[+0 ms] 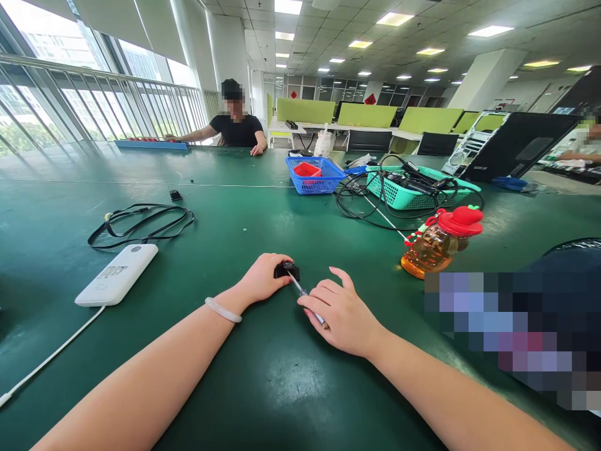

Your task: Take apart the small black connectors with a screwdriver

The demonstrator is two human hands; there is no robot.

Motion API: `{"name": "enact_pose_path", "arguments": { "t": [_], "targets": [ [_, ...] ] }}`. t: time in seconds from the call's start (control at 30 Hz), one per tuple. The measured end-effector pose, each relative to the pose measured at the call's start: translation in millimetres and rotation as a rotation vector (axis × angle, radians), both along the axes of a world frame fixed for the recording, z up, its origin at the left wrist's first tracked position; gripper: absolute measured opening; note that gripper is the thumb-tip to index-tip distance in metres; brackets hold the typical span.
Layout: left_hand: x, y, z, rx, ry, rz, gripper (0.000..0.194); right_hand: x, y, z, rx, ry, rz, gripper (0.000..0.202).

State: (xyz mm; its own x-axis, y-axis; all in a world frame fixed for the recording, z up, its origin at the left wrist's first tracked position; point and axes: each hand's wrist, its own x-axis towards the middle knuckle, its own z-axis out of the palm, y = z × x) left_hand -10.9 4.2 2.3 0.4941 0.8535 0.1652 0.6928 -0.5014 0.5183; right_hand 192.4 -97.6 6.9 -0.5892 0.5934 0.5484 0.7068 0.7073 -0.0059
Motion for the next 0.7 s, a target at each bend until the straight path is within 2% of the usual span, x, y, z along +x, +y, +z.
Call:
{"name": "enact_pose_path", "arguments": {
  "t": [0.53,0.7],
  "targets": [
    [0.3,-0.8,1.6,0.006,0.000,-0.019,0.035,-0.9,-1.7,3.4,0.018,0.040,-0.012,0.013],
    [-1.4,0.4,-1.8,0.005,0.010,-0.016,0.037,-1.2,-1.2,2.7,0.015,0.049,-0.002,0.014]
  ]
}}
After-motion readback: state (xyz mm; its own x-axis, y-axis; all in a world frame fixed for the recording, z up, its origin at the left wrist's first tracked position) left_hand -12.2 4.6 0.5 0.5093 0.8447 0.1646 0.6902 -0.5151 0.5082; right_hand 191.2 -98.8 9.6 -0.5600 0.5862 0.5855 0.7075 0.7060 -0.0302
